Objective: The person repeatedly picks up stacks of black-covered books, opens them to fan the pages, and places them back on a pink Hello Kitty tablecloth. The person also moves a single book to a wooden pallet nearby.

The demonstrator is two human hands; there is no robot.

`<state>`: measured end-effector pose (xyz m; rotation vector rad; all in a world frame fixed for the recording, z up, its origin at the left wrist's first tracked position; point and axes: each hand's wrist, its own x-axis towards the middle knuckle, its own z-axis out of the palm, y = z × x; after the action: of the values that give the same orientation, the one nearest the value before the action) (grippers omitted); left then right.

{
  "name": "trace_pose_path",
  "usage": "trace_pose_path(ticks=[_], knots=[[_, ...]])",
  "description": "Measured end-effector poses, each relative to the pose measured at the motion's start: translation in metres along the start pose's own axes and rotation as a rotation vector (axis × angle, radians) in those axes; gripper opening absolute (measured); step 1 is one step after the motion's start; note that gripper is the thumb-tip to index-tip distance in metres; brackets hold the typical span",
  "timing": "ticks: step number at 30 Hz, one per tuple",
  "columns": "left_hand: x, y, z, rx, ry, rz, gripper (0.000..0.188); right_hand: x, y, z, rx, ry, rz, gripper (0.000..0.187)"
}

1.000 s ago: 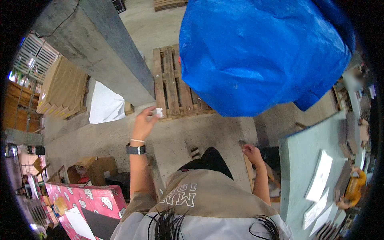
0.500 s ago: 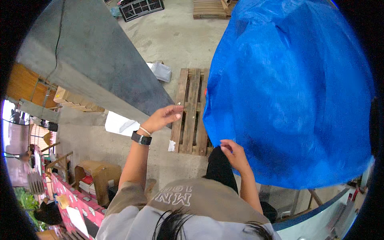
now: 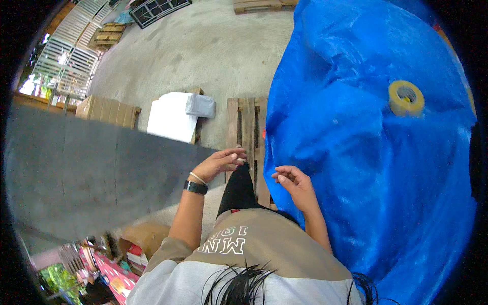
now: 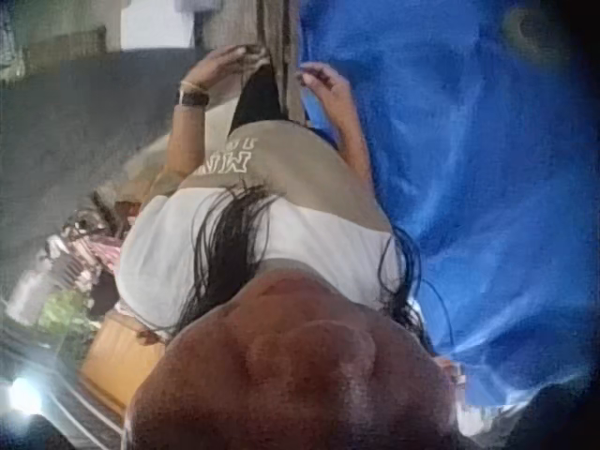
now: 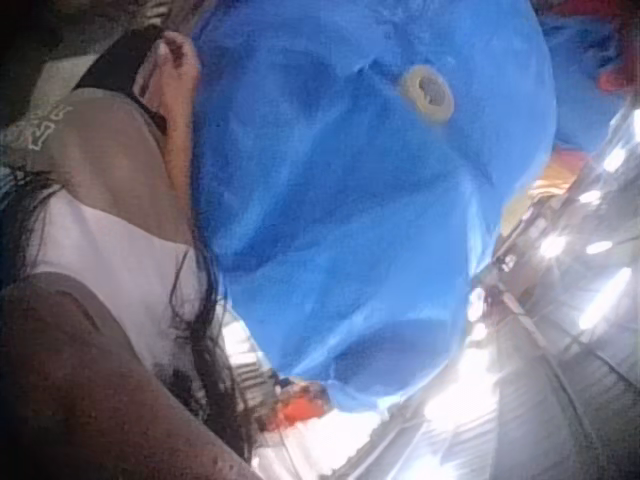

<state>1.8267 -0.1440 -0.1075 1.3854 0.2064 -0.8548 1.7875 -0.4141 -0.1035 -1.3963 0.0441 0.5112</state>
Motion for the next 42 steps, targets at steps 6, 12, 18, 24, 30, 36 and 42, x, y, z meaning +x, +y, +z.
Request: trace_pose_path(ticks=[6,12,18,24,30,36,42], knots=[[0.087,0.117,-0.08,0.182,-0.292,0.101,0.049,0.167,-0.052,0.06,-0.099,0.046,-0.084,0.024],[0.146,0.223,-0.175,0.28,0.207,0.352,0.043,0.269,-0.1,0.061,-0.524,-0.204,-0.134,0.035],[0.274,0.334,-0.204,0.404,0.225,0.517,0.03,0.419,-0.17,0.007,-0.547,0.089,-0.232,0.014],[0.391,0.475,-0.194,0.463,-0.227,0.974,0.082,0.58,-0.283,-0.054,-0.048,0.086,-0.6,0.07],[0.542,0.569,-0.213,0.608,-0.697,1.049,0.092,0.727,-0.337,-0.145,-0.15,-0.191,-0.578,0.108],[0.773,0.696,-0.258,0.355,-1.221,0.556,0.102,0.9,-0.369,-0.298,0.136,0.233,-0.716,0.116],[0.939,0.808,-0.199,-0.378,-1.575,-0.217,0.11,0.979,-0.439,-0.403,0.399,0.166,-0.558,0.093]])
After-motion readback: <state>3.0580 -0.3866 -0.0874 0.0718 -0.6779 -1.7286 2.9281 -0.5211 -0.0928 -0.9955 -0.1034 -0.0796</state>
